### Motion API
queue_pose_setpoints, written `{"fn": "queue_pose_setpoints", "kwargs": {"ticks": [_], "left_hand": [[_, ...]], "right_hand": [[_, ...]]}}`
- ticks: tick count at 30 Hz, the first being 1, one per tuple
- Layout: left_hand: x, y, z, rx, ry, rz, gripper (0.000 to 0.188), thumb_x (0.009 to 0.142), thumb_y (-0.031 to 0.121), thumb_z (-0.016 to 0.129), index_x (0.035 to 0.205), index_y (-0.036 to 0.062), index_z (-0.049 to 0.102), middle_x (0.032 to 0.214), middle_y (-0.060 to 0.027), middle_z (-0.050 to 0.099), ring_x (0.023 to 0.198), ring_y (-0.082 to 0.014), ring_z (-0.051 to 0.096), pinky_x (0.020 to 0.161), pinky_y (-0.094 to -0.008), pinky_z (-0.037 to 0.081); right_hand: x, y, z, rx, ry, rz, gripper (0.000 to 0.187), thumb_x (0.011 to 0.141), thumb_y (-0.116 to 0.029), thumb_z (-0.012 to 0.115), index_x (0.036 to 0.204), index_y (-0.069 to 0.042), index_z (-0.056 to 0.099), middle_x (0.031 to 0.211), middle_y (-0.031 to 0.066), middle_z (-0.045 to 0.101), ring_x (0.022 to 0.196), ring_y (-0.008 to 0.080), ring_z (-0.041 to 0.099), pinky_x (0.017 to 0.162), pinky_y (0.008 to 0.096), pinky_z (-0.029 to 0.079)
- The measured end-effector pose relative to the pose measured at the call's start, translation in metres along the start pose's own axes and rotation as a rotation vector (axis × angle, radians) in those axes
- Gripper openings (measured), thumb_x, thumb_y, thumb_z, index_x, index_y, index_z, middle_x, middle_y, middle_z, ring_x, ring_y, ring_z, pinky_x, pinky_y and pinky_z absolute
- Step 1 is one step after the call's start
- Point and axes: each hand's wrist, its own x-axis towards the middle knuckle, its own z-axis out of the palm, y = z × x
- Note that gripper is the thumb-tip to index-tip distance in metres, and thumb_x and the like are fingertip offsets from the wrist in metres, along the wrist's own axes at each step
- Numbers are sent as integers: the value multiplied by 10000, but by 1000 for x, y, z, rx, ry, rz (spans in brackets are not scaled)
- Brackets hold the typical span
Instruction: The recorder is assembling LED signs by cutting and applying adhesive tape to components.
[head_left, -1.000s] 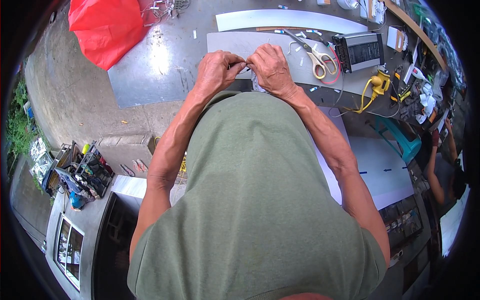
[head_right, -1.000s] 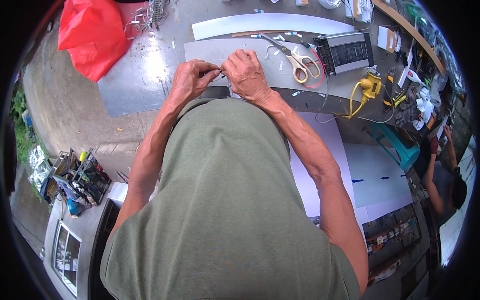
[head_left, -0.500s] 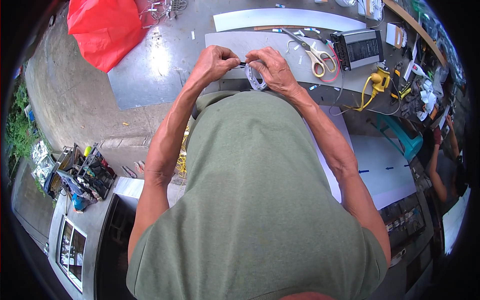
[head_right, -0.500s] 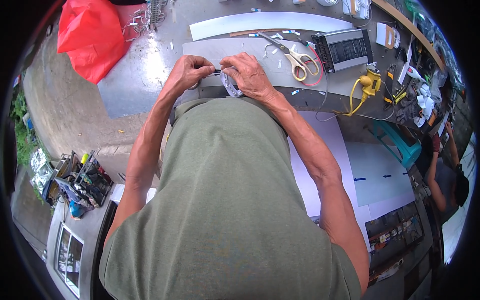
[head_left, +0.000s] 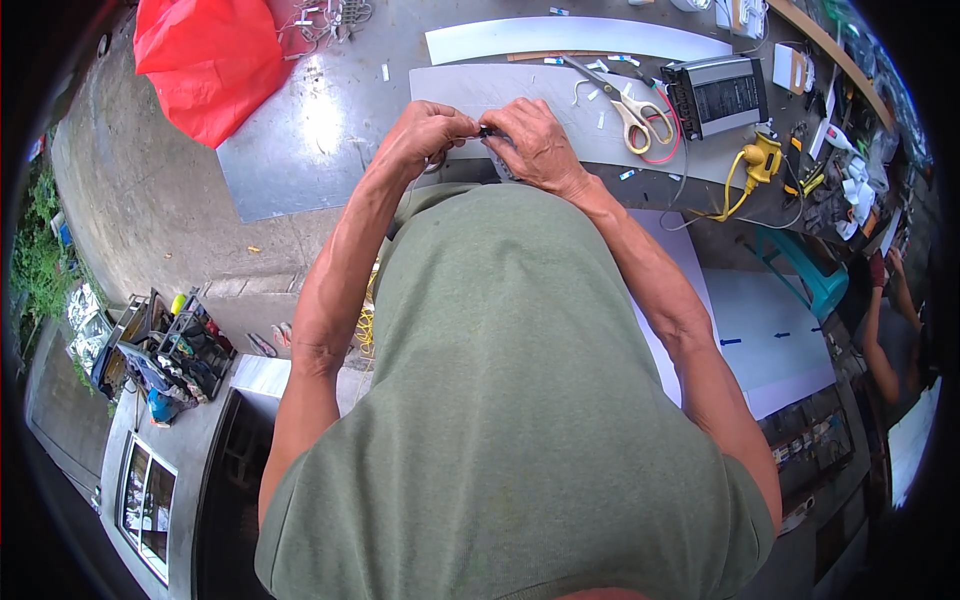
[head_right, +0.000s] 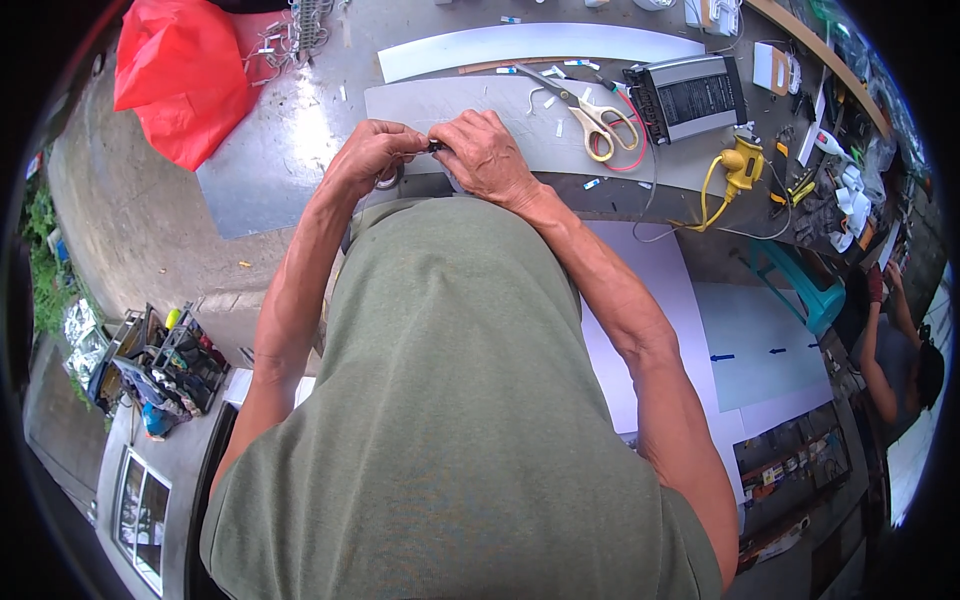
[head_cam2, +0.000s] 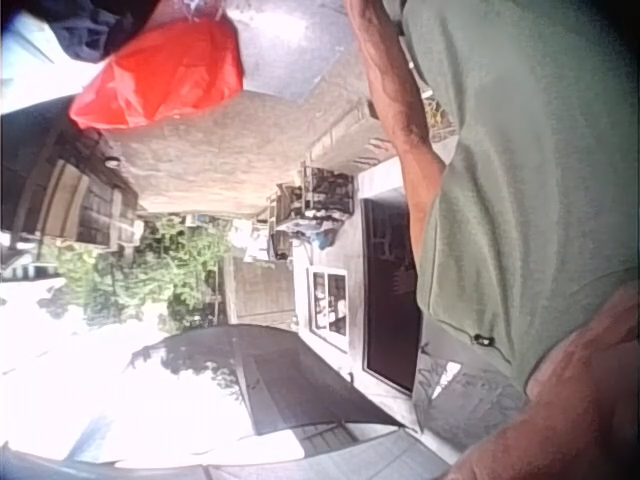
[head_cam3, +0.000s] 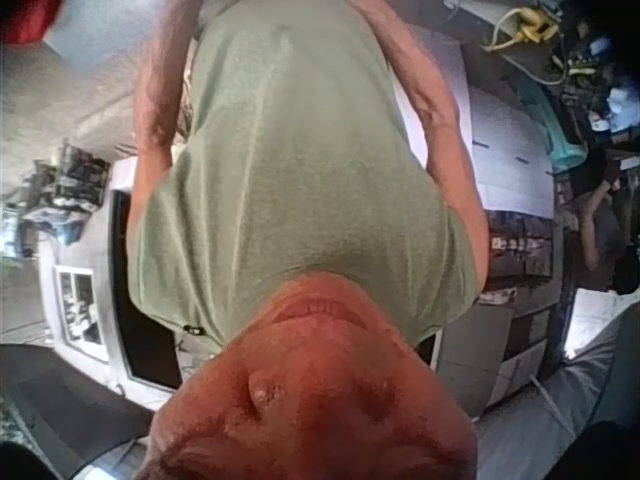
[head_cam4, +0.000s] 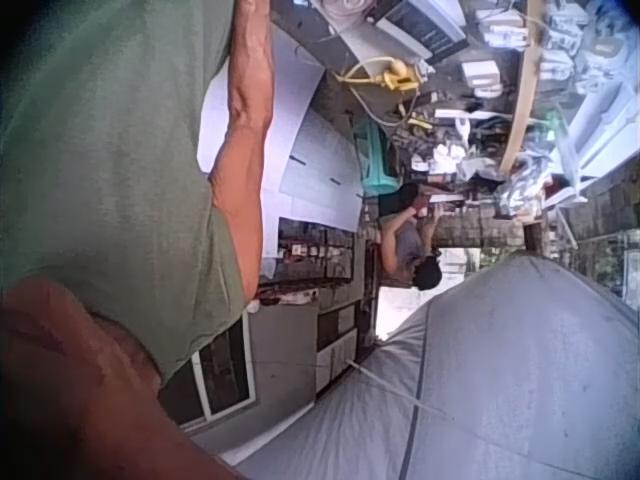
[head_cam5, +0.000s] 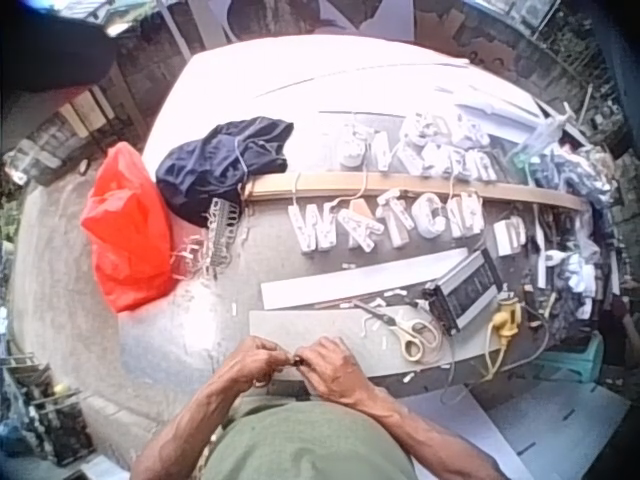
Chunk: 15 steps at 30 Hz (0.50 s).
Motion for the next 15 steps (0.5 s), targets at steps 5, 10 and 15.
{"fn": "queue_pose_setpoints", "kwargs": {"ticks": [5,10,15], "left_hand": [[2,-7,-3,-94,-44,-40,184,898,166,729,963,-6,746,704,4,582,531,-57,411,466,-231,282],[-4,-7,2,27,-18,57,171,901,179,735,937,13,745,734,-1,623,571,-50,458,491,-221,311],[0,-9,5,127,5,59,187,866,177,730,911,-3,756,717,-28,646,525,-73,459,463,-259,321]], "right_hand": [[-1,7,1,100,10,-11,244,858,-116,725,1088,-84,650,920,47,659,928,214,609,876,365,437],[-3,6,-1,154,-22,57,250,863,-100,707,1106,-92,653,948,41,669,936,213,607,891,371,434],[-3,4,1,44,-73,1,272,851,-81,659,1122,-108,647,978,22,669,955,194,601,911,384,414]]}}
